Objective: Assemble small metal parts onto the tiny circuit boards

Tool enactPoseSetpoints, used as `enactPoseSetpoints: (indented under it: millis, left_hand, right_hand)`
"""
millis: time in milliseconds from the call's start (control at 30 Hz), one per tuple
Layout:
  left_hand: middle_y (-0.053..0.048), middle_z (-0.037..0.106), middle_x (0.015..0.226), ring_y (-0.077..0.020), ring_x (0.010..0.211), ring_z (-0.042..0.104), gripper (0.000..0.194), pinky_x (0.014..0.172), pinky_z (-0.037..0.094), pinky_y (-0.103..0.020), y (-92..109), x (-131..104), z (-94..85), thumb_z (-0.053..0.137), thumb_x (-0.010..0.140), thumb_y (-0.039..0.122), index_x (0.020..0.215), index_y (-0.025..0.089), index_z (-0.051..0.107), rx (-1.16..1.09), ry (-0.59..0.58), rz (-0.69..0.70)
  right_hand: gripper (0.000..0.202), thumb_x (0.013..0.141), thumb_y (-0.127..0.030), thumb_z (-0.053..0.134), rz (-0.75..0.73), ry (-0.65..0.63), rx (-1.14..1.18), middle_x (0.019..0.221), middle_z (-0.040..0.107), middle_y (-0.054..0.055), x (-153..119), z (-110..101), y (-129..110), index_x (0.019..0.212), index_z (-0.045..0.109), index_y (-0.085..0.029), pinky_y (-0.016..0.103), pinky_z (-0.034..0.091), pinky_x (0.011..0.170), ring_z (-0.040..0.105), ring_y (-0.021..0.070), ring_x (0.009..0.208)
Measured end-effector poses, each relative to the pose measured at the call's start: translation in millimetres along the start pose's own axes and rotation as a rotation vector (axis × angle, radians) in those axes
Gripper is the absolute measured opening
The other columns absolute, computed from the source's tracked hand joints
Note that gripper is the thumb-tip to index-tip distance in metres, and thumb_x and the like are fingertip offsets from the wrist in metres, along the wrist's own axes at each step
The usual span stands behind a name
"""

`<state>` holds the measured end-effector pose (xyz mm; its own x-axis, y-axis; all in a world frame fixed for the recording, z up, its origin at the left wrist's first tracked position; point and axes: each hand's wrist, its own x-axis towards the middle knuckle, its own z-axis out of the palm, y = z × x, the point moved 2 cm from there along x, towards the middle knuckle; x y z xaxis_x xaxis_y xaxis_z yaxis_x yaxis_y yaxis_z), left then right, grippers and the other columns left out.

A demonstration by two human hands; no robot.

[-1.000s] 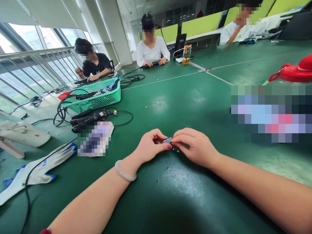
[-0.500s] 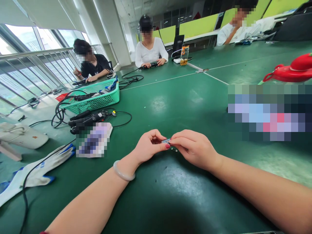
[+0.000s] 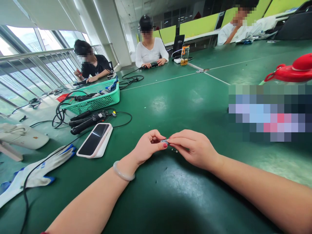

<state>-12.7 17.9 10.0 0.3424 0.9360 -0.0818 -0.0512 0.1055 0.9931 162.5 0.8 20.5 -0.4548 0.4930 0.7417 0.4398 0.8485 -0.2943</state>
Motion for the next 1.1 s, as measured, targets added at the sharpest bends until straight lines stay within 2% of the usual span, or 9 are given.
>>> enactPoseSetpoints:
  millis: [200,300,367,433,500,600,700,1100]
  left_hand:
    - [0.000,0.066,0.073,-0.0096,0.066,0.059,0.039,0.065,0.045,-0.024,-1,2,-1.0,0.083,0.053,0.033,0.071,0.015,0.053,0.032,-0.010,-0.010]
    - [0.000,0.066,0.073,-0.0091,0.064,0.057,0.037,0.063,0.043,-0.023,-4,5,-3.0,0.081,0.056,0.032,0.074,0.014,0.055,0.127,0.049,-0.004]
    - [0.000,0.066,0.073,-0.0088,0.063,0.057,0.035,0.063,0.043,-0.024,-6,7,-4.7,0.080,0.057,0.030,0.076,0.014,0.056,0.183,0.101,-0.004]
    - [-0.001,0.066,0.074,-0.0091,0.064,0.057,0.034,0.065,0.044,-0.025,-7,8,-5.6,0.080,0.057,0.028,0.075,0.014,0.055,0.211,0.126,-0.004]
    - [-0.001,0.067,0.074,-0.0094,0.065,0.058,0.033,0.066,0.045,-0.025,-8,9,-5.6,0.080,0.057,0.026,0.075,0.014,0.055,0.229,0.124,-0.002]
    - [-0.001,0.066,0.073,-0.0094,0.063,0.057,0.031,0.066,0.045,-0.025,-9,9,-5.0,0.079,0.058,0.025,0.075,0.014,0.055,0.261,0.111,-0.002]
    - [0.000,0.066,0.073,-0.0095,0.064,0.058,0.029,0.066,0.045,-0.025,-10,9,-4.6,0.078,0.059,0.024,0.076,0.014,0.056,0.285,0.102,0.002]
    - [0.001,0.061,0.072,-0.0081,0.063,0.053,0.030,0.063,0.043,-0.024,-11,8,-5.5,0.078,0.060,0.026,0.078,0.014,0.057,0.374,0.076,-0.009]
  right_hand:
    - [0.011,0.086,-0.020,0.056,0.080,-0.015,-0.006,0.083,0.072,0.001,0,0,2,0.085,0.067,-0.021,0.027,0.052,0.073,0.065,0.0139,0.077]
    - [0.012,0.085,-0.023,0.057,0.230,-0.082,-0.040,0.089,0.072,0.002,2,-2,12,0.090,0.068,-0.022,0.029,0.050,0.076,0.064,0.0156,0.081]
    - [0.013,0.083,-0.026,0.059,0.405,-0.195,-0.055,0.088,0.071,0.002,2,-3,21,0.092,0.068,-0.022,0.030,0.050,0.071,0.063,0.0156,0.075]
    - [0.015,0.080,-0.032,0.063,0.509,-0.396,-0.021,0.083,0.069,0.002,0,-4,27,0.089,0.068,-0.022,0.029,0.048,0.068,0.061,0.0158,0.072]
    - [0.022,0.074,-0.039,0.067,0.552,-0.559,0.027,0.083,0.067,0.002,-2,-3,30,0.088,0.068,-0.022,0.028,0.047,0.066,0.060,0.0163,0.073]
    - [0.020,0.073,-0.037,0.069,0.556,-0.664,0.054,0.085,0.065,0.002,-5,0,28,0.086,0.067,-0.022,0.027,0.045,0.067,0.059,0.0161,0.076]
    - [0.009,0.079,-0.030,0.062,0.532,-0.673,0.033,0.081,0.063,0.000,-5,5,24,0.078,0.065,-0.021,0.028,0.043,0.067,0.057,0.0151,0.074]
    - [0.020,0.085,-0.017,0.048,0.514,-0.636,-0.033,0.079,0.062,0.002,-5,7,30,0.072,0.063,-0.020,0.026,0.042,0.069,0.056,0.0145,0.074]
